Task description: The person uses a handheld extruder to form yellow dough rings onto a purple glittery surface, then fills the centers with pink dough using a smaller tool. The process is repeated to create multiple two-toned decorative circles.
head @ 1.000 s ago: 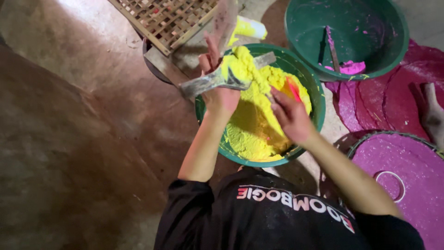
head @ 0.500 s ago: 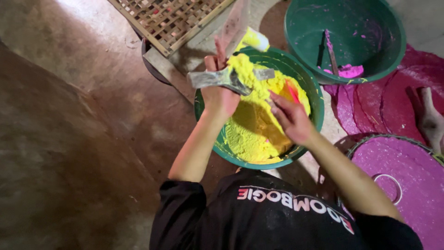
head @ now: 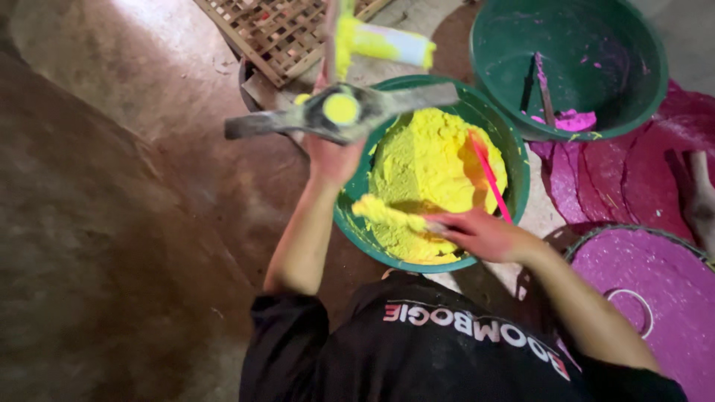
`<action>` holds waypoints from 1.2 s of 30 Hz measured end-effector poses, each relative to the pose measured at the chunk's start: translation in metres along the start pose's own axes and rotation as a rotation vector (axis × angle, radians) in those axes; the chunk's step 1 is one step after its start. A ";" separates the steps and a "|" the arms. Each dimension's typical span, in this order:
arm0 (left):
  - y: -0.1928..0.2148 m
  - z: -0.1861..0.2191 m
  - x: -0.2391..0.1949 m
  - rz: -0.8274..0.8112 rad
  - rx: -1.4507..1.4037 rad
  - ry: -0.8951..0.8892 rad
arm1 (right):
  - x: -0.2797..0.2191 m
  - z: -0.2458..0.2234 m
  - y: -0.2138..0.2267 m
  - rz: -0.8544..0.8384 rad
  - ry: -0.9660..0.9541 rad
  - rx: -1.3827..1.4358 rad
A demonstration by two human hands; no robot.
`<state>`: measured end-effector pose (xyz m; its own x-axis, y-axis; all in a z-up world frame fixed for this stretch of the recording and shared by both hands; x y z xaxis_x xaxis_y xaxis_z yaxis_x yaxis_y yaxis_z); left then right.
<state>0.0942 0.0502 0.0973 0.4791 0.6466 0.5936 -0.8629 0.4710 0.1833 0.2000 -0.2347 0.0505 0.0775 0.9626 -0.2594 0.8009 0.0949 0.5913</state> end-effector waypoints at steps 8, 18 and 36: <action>-0.008 0.056 -0.015 0.077 0.996 -0.518 | -0.082 -0.060 0.096 0.236 0.233 0.048; 0.012 0.018 -0.008 -0.020 0.238 -0.185 | -0.060 -0.046 0.075 0.198 -0.069 0.100; -0.141 0.136 -0.178 -1.237 -1.303 0.536 | -0.157 -0.088 0.064 0.845 0.734 0.927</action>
<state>0.1089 -0.2125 0.0723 0.8710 -0.3999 0.2855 0.4912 0.6938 -0.5266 0.1869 -0.3575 0.1957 0.6238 0.5846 0.5188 0.7815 -0.4763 -0.4030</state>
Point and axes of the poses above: each hand's wrist, its own x-axis towards the middle knuckle, its own y-axis out of the back of the hand, z = x × y, the point moved 4 cm from there along x, towards the middle knuckle, and after that the axes turned 1 degree about x, right-handed, at the moved point
